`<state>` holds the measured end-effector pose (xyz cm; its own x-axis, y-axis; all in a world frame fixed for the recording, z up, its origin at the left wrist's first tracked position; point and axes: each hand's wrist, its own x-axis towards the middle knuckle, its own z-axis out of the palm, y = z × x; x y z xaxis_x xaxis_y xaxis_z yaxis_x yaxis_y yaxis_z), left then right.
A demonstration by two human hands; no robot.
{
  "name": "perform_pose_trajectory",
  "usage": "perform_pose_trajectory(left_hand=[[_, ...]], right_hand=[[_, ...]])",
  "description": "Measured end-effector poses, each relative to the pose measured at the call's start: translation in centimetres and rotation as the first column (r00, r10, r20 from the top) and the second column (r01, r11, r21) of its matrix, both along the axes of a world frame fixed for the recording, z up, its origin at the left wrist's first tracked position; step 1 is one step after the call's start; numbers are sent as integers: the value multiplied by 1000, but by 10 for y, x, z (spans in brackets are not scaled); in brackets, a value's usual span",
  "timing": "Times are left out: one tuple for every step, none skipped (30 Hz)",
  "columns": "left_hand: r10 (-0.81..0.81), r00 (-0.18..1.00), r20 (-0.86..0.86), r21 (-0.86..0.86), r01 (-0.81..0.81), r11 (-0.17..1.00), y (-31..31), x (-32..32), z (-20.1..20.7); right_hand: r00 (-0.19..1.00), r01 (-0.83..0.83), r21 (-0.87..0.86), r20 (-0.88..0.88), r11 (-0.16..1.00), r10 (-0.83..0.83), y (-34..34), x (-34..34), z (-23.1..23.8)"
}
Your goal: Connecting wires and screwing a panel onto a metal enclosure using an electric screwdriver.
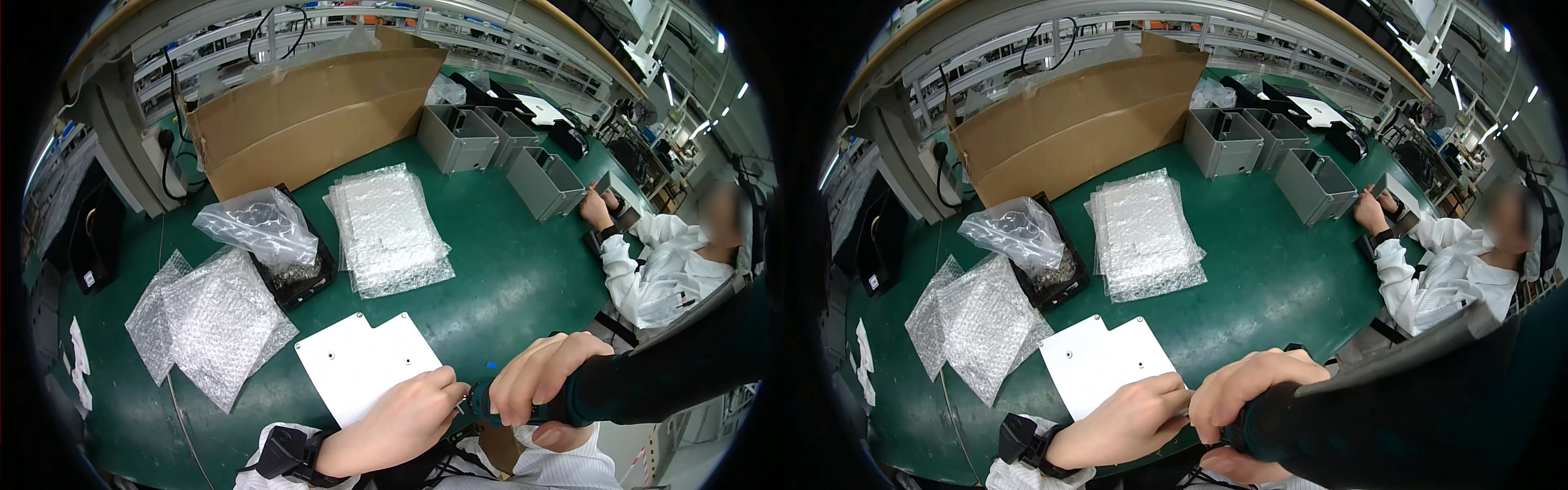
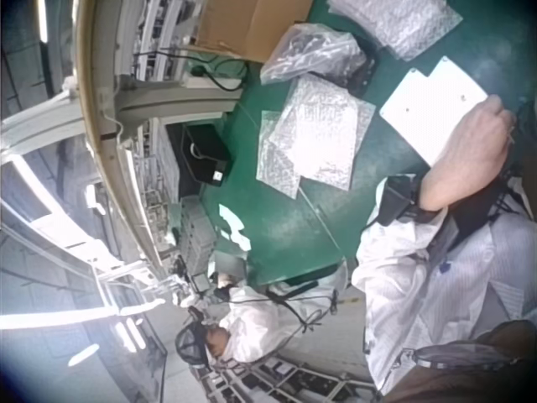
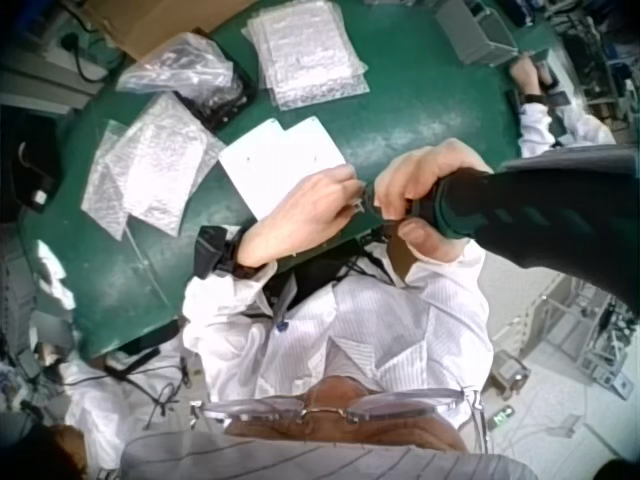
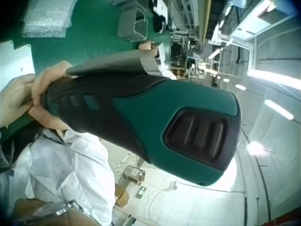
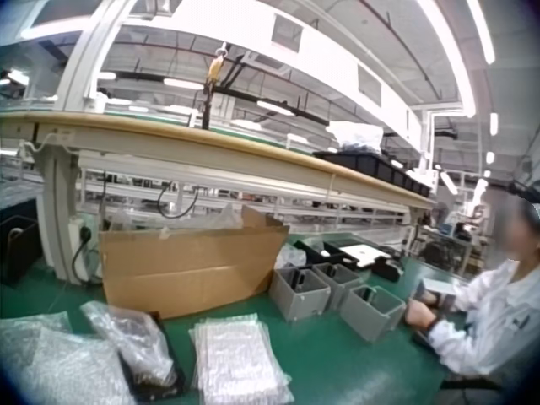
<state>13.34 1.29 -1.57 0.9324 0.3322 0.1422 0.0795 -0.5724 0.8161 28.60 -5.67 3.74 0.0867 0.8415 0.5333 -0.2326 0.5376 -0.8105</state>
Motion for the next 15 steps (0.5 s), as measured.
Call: perform_pose_trajectory(left_hand=[[2, 1000, 0, -3, -2, 1000, -1, 0, 0], [14, 1000, -6, -7, -14, 1000, -1, 0, 0], [27, 1000, -14, -11, -27, 1000, -2, 0, 0], [27, 1000, -11, -12, -27, 1000, -3, -2, 0], [66, 997, -28, 106, -63, 992, -5, -4, -1], [109, 993, -42, 224, -97, 970, -7, -5, -1], [109, 993, -41, 221, -97, 970, -6, -4, -3], [88, 995, -37, 206, -78, 975, -4, -3, -4], [66, 997, -33, 191, -59, 980, -3, -2, -6], [68, 997, -32, 190, -61, 980, -2, -1, -7], [64, 997, -39, 179, -56, 982, -2, 1, -8], [60, 997, -45, 168, -51, 984, -2, 1, -9], [63, 997, -45, 167, -54, 984, -2, 1, -9], [65, 997, -39, 166, -57, 984, -2, 1, -8], [66, 997, -33, 165, -59, 985, -2, 1, -8]], right_hand=[[1000, -6, 9, 12, 1000, 6, 1, 0, -1], [1000, -13, 18, 23, 1000, 13, 2, 0, -2], [1000, -17, 15, 22, 1000, 17, 3, 1, -3], [999, -21, 16, 36, 1000, 21, 1, 2, -3], [998, -26, 16, 50, 1000, 26, 0, 3, -3], [998, -28, 16, 52, 999, 27, 0, 4, 0], [991, -46, 10, 123, 999, 44, 2, 6, 3], [979, -63, 4, 193, 998, 61, 3, 6, 5], [979, -64, 1, 194, 998, 62, 3, 6, 6], [976, -71, 3, 205, 998, 68, 4, 6, 7], [973, -77, 5, 217, 997, 74, 4, 5, 7], [973, -78, 4, 219, 997, 75, 4, 5, 8], [971, -83, 3, 225, 997, 80, 4, 5, 9], [969, -87, 3, 231, 996, 84, 4, 4, 10], [969, -88, 2, 233, 996, 85, 4, 3, 7]])
